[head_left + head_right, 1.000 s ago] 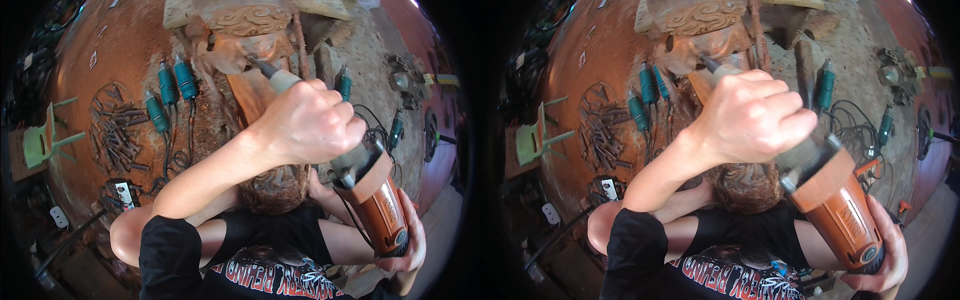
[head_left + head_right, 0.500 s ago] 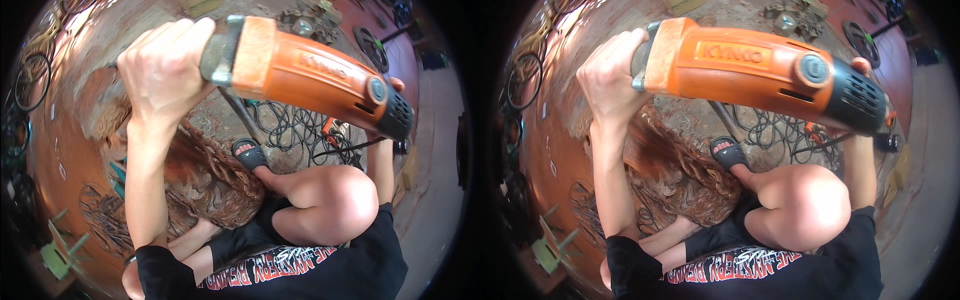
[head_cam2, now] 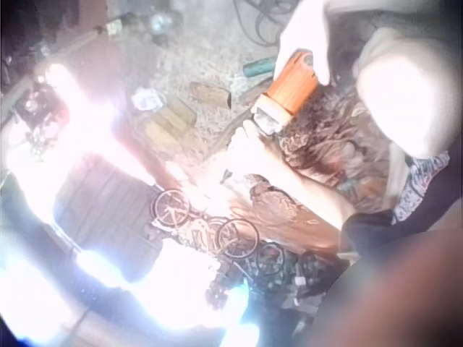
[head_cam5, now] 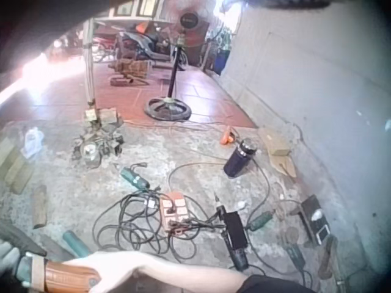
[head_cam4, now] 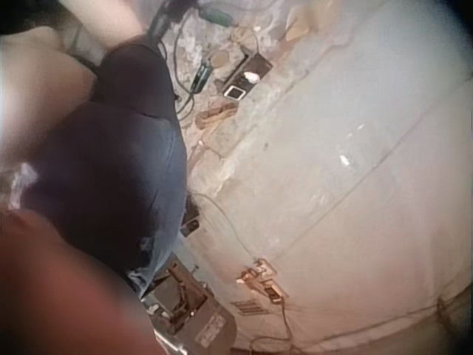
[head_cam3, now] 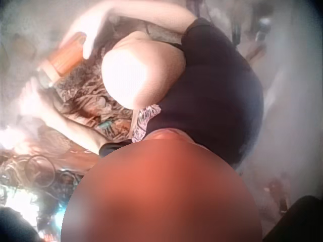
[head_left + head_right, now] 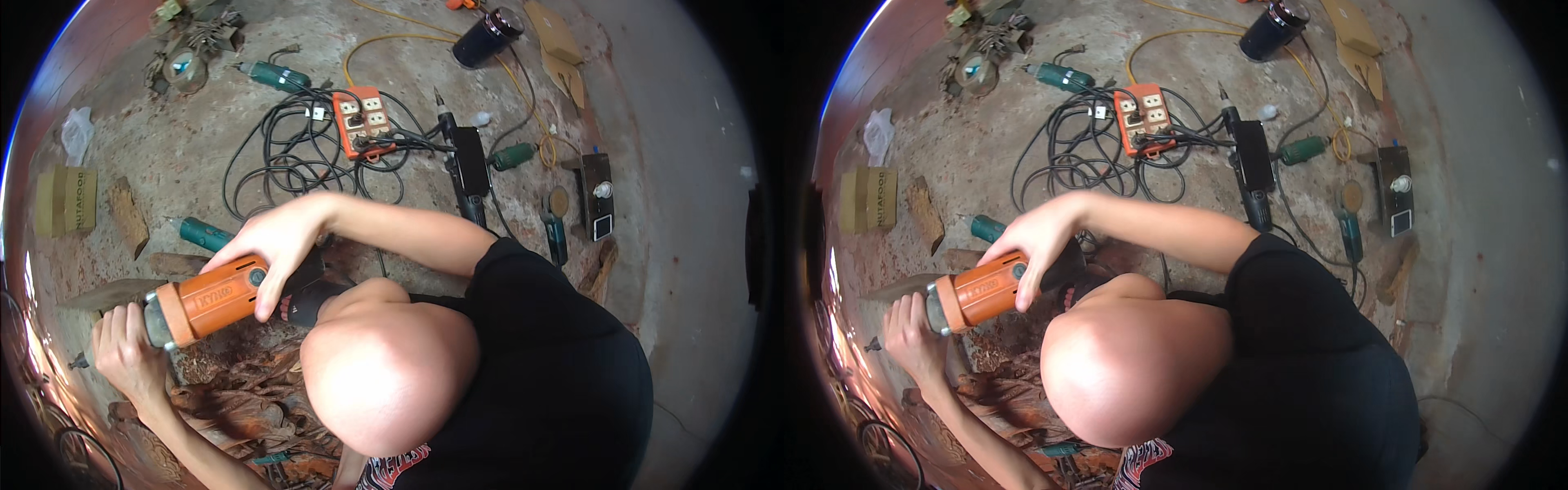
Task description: The person is carving a wooden sculpture using a rotary tool. They are seated on the floor, holding the tool with both hands and carefully shaping the wood. The person switches to a different rotary tool towards the end of the clip.
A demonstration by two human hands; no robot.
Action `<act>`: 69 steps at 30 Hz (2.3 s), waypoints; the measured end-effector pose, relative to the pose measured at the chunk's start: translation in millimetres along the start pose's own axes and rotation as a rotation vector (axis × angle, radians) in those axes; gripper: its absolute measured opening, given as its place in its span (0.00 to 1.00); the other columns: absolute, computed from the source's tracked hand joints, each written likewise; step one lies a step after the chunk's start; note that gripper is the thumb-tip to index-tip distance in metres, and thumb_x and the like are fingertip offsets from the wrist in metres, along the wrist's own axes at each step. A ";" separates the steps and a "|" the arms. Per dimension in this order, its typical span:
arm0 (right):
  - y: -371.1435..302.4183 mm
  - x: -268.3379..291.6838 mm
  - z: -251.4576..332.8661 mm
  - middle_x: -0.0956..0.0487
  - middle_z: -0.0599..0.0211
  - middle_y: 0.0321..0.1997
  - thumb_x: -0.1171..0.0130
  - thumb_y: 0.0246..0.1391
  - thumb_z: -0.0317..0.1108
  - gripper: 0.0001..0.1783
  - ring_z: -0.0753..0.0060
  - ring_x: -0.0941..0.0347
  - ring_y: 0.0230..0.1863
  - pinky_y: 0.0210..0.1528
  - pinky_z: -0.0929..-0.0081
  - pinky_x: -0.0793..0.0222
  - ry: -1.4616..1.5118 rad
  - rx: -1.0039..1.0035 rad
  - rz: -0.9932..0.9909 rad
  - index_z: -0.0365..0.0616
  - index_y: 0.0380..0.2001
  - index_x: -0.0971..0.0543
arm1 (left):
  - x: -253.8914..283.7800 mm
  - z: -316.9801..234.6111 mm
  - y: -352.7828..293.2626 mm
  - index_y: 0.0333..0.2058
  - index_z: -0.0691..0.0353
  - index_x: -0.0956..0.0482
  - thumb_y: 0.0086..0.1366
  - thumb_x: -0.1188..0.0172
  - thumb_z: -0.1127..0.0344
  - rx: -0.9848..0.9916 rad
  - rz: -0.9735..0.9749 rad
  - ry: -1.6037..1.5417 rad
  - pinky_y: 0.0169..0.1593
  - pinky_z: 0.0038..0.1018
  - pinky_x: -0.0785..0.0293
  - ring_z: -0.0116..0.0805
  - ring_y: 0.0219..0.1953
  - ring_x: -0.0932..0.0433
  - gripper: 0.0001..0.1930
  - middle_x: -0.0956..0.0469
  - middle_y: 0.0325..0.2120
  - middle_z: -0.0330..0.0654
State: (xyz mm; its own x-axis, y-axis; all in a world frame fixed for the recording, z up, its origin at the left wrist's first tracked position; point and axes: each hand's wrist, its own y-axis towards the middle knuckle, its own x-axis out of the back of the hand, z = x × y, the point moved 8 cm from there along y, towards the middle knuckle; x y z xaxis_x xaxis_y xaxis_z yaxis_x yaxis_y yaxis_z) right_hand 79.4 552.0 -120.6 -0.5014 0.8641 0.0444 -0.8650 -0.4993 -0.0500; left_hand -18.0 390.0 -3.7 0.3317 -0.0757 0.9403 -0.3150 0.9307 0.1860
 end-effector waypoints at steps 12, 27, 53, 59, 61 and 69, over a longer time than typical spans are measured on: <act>114.5 56.1 -90.2 0.15 0.49 0.47 0.21 0.29 0.46 0.44 0.54 0.17 0.50 0.55 0.62 0.22 -0.238 -0.293 -0.619 0.36 0.52 0.22 | -16.6 12.4 31.0 0.58 0.49 0.22 0.52 0.36 0.78 0.419 -0.144 -0.223 0.68 0.50 0.39 0.54 0.65 0.34 0.32 0.29 0.58 0.48; 232.6 178.7 -229.6 0.22 0.55 0.55 0.20 0.29 0.57 0.40 0.54 0.28 0.60 0.59 0.56 0.27 -0.650 -0.795 -0.909 0.44 0.46 0.14 | -80.6 -117.6 -64.6 0.50 0.55 0.15 0.57 0.32 0.78 0.801 -0.019 -1.175 0.58 0.38 0.25 0.48 0.56 0.24 0.21 0.27 0.56 0.50; -299.5 -5.1 -63.5 0.27 0.53 0.64 0.34 0.52 0.45 0.44 0.47 0.36 0.66 0.68 0.46 0.46 -1.087 -0.584 -1.211 0.47 0.71 0.36 | 18.5 -114.4 -96.3 0.52 0.54 0.18 0.64 0.36 0.69 0.726 -0.227 -0.866 0.67 0.48 0.33 0.45 0.63 0.29 0.17 0.26 0.58 0.45; -116.5 -88.6 -103.6 0.19 0.62 0.56 0.35 0.65 0.45 0.24 0.68 0.23 0.58 0.60 0.67 0.28 0.302 -0.147 -0.594 0.45 0.59 0.21 | 110.7 39.2 -200.0 0.61 0.68 0.26 0.75 0.44 0.73 0.842 -0.268 -0.501 0.65 0.33 0.27 0.37 0.62 0.27 0.18 0.27 0.62 0.47; -82.1 -102.0 -101.7 0.17 0.62 0.56 0.44 0.70 0.48 0.24 0.69 0.24 0.60 0.63 0.70 0.31 0.637 -0.122 -0.401 0.41 0.58 0.20 | 129.3 93.3 -244.3 0.63 0.70 0.28 0.76 0.45 0.71 0.790 -0.284 -0.572 0.67 0.34 0.28 0.38 0.62 0.26 0.19 0.27 0.62 0.47; -75.9 -112.3 -130.5 0.19 0.62 0.60 0.44 0.69 0.45 0.24 0.70 0.25 0.62 0.67 0.71 0.33 0.858 -0.168 -0.251 0.38 0.59 0.20 | 229.4 76.2 -356.9 0.54 0.67 0.21 0.70 0.35 0.63 0.839 0.019 0.043 0.56 0.34 0.21 0.40 0.53 0.21 0.18 0.20 0.52 0.48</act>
State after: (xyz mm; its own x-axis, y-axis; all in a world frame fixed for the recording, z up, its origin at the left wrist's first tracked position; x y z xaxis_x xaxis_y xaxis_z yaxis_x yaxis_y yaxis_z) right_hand 204.1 501.2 -252.0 -0.0525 0.7302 -0.6813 -0.8983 -0.3326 -0.2872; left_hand 102.7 13.2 167.4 0.3475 -0.0331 0.9371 -0.8722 0.3556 0.3360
